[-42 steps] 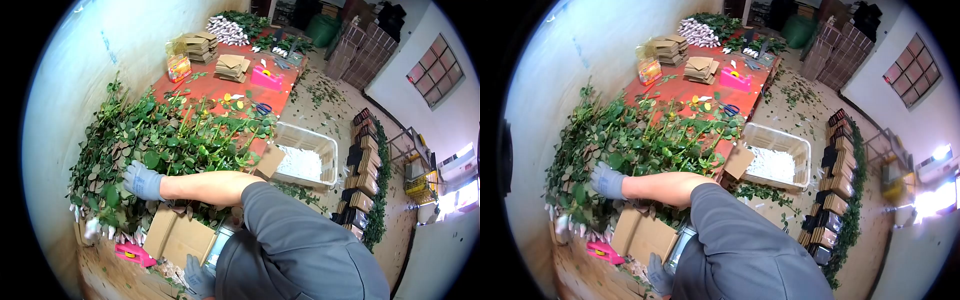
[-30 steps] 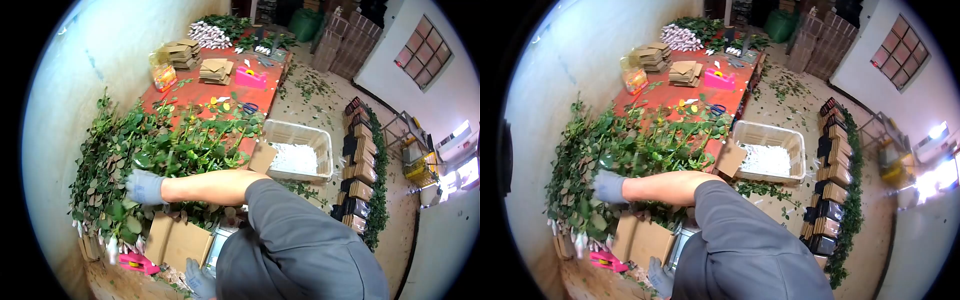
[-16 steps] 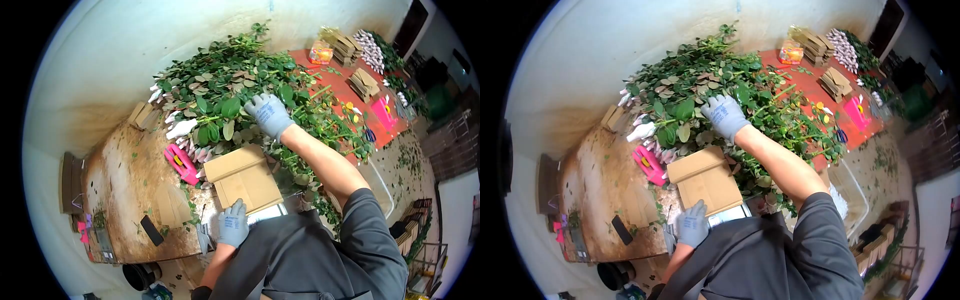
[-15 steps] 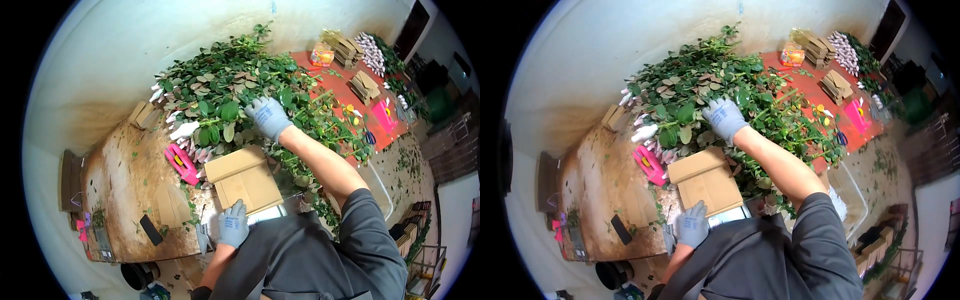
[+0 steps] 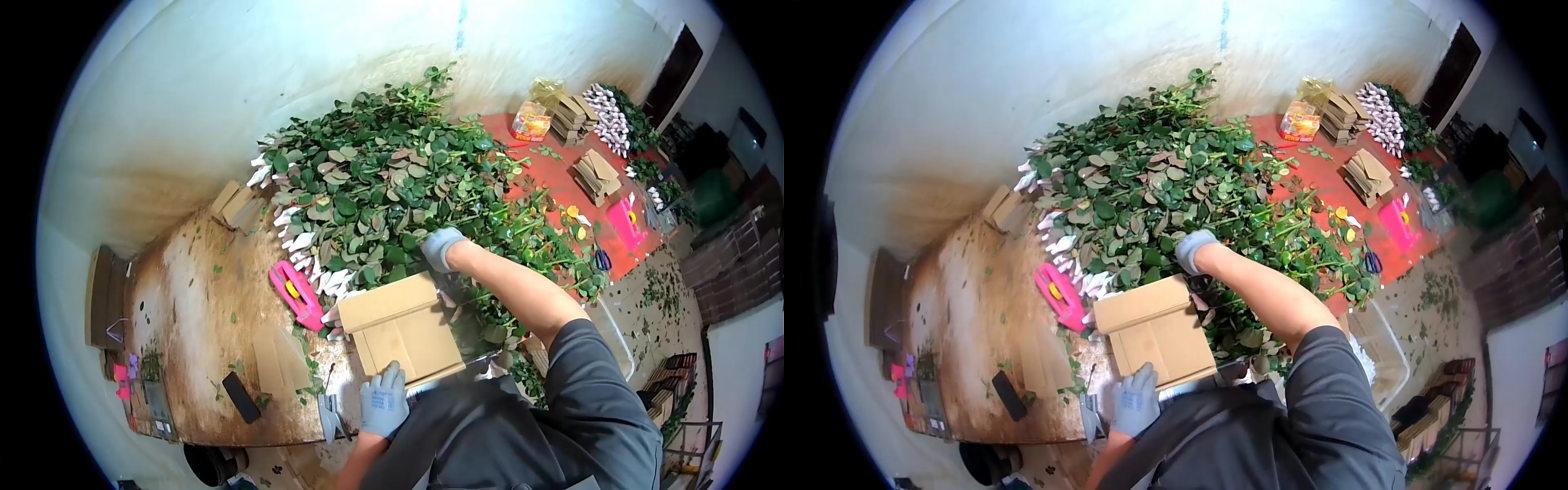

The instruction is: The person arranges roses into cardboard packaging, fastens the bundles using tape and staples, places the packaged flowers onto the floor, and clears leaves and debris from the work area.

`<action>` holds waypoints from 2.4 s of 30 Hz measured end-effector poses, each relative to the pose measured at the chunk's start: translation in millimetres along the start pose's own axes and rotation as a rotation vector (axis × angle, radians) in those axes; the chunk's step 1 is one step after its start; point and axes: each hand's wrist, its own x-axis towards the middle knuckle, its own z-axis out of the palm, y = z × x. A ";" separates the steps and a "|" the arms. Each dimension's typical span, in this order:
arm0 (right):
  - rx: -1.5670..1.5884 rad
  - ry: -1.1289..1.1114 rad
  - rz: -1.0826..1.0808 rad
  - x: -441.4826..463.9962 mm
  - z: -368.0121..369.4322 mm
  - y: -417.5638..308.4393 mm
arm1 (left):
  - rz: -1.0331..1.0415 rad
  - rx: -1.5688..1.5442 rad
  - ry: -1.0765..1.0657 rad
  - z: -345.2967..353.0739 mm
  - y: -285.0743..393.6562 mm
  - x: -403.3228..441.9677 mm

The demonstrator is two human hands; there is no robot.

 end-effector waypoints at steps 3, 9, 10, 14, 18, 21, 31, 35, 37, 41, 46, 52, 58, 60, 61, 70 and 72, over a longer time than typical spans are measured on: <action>0.056 0.160 -0.094 17.7 -20.8 0.1 | 0.019 0.005 0.002 8.8 -6.7 -1.7; 0.193 0.382 -0.105 49.7 22.2 -11.9 | 0.039 -0.019 0.007 15.7 -9.7 2.1; 0.184 0.334 -0.109 53.1 34.8 -12.9 | 0.031 0.001 -0.008 15.4 -10.0 1.7; 0.070 0.374 -0.090 53.6 55.7 -20.7 | 0.050 0.046 0.009 18.1 -13.6 2.3; -0.059 0.371 -0.141 50.2 53.2 -25.5 | 0.093 0.069 0.078 11.2 -9.7 5.5; -0.118 0.343 -0.160 41.0 45.8 -28.5 | 0.080 0.059 0.032 8.9 -9.1 5.9; 0.184 0.365 0.102 58.0 57.1 -16.5 | 0.086 0.045 0.041 10.0 -9.5 2.5; 0.032 0.318 0.074 67.9 58.0 -20.1 | 0.067 0.046 0.025 10.4 -9.1 2.4; 0.073 0.232 0.069 62.4 50.6 -16.2 | 0.036 0.021 0.049 10.5 -8.0 0.8; 0.145 0.212 0.103 65.3 48.4 -11.1 | 0.059 0.027 0.084 12.5 -7.8 -0.3; 0.106 0.294 0.067 50.8 48.6 -15.4 | 0.031 0.022 0.064 13.8 -9.0 -2.2; -0.045 0.443 -0.026 41.8 24.9 1.1 | 0.048 0.010 0.054 11.5 -7.0 -1.0; -0.266 0.728 0.030 18.8 -67.2 32.2 | 0.022 0.007 0.011 11.0 -6.5 -0.7; -0.277 0.748 0.013 6.3 -102.3 37.9 | 0.023 0.005 0.015 12.9 -6.9 -1.4; -0.239 0.732 0.012 3.8 -116.9 38.2 | 0.016 0.008 0.022 13.9 -7.1 -2.4; -0.006 0.687 0.102 -3.3 -135.8 35.4 | 0.010 0.003 0.009 6.7 -4.3 -0.5; -0.079 0.823 0.088 -7.2 -138.0 34.4 | 0.014 -0.002 0.030 9.0 -4.0 -0.6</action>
